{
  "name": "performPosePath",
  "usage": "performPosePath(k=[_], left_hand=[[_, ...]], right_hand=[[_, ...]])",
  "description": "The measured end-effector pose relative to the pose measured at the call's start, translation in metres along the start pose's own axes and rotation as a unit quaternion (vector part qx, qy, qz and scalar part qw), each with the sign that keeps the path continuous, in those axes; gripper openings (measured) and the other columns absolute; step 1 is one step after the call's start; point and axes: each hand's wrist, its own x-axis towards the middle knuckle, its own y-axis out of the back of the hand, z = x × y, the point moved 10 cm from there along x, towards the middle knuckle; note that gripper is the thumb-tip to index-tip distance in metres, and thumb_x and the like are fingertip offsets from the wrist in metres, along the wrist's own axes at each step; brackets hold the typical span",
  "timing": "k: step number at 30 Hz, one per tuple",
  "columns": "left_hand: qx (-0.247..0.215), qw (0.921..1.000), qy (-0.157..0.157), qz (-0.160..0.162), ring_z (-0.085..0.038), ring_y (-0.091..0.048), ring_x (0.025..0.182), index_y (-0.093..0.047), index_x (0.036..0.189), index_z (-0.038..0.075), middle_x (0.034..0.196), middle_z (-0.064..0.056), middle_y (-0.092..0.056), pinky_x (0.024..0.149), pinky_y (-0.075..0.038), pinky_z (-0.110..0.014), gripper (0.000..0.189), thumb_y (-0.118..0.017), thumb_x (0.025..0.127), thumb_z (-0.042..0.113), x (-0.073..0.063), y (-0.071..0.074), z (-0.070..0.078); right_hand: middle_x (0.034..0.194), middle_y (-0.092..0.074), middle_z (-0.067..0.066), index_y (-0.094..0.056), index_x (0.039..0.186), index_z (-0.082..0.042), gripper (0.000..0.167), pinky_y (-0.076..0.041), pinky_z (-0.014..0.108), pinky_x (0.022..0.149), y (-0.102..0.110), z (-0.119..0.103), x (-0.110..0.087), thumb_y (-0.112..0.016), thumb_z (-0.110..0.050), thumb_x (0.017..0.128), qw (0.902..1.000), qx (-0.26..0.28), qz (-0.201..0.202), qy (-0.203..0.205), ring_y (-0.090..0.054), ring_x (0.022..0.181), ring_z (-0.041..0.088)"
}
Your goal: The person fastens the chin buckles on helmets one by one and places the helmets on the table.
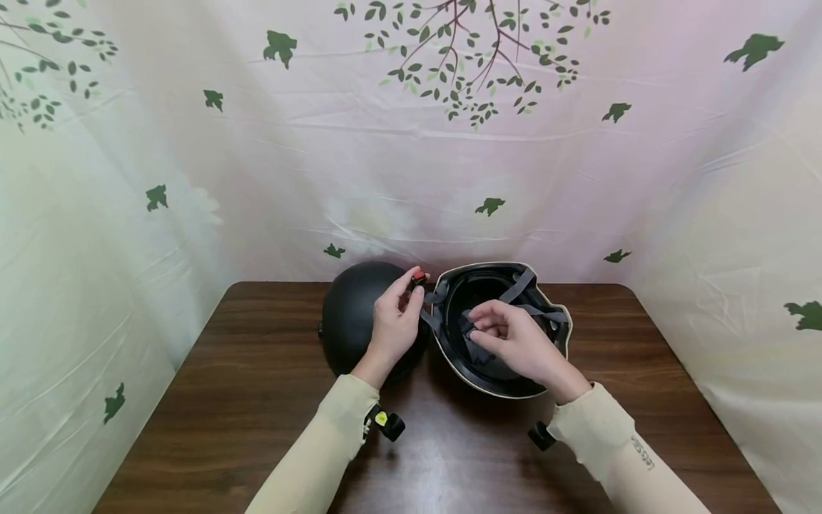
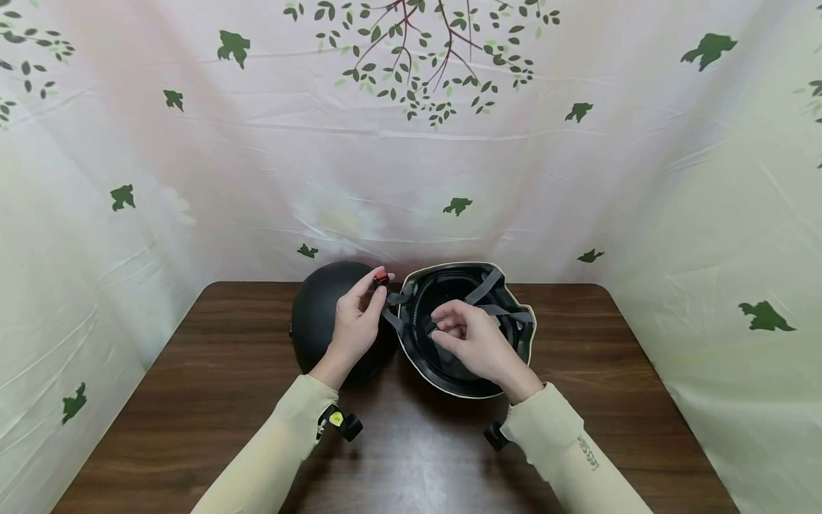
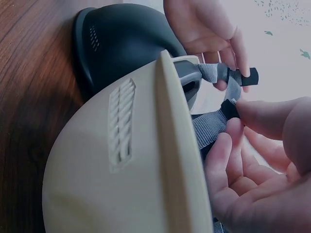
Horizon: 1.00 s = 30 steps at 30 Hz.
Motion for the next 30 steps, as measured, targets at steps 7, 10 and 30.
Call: performPosePath(k=[7, 10, 30], left_hand=[[0.026, 0.9983, -0.045, -0.026, -0.022, -0.07, 0.099, -0.062, 0.146, 0.004, 0.131, -0.013, -0.068, 0.08, -0.059, -0.025, 0.043, -0.066, 0.104, 0.01, -0.004, -0.006, 0.008], [0.026, 0.9975, -0.057, -0.033, -0.024, -0.069, 0.098, -0.06, 0.146, 0.002, 0.131, -0.015, -0.067, 0.08, -0.059, -0.026, 0.043, -0.066, 0.104, 0.009, -0.005, -0.007, 0.01], [0.084, 0.9873, -0.099, -0.092, -0.02, -0.066, 0.103, -0.072, 0.133, 0.005, 0.128, -0.008, -0.068, 0.078, -0.059, -0.03, 0.035, -0.074, 0.098, 0.008, -0.009, -0.016, 0.009]], right_hand=[[0.105, -0.075, 0.006, -0.076, 0.118, -0.009, 0.019, -0.054, 0.027, 0.064, 0.001, -0.008, -0.001, -0.071, -0.008, 0.1, 0.9994, -0.011, 0.01, 0.031, -0.062, 0.075, 0.017], [0.099, -0.074, 0.005, -0.076, 0.116, -0.009, 0.02, -0.053, 0.027, 0.064, 0.002, -0.006, -0.001, -0.077, -0.011, 0.097, 0.9995, -0.014, 0.014, 0.024, -0.062, 0.074, 0.017], [0.093, -0.074, 0.004, -0.071, 0.115, -0.01, 0.027, -0.053, 0.025, 0.065, 0.016, -0.009, 0.002, -0.083, -0.015, 0.091, 0.9952, -0.018, 0.076, 0.059, -0.066, 0.074, 0.014]])
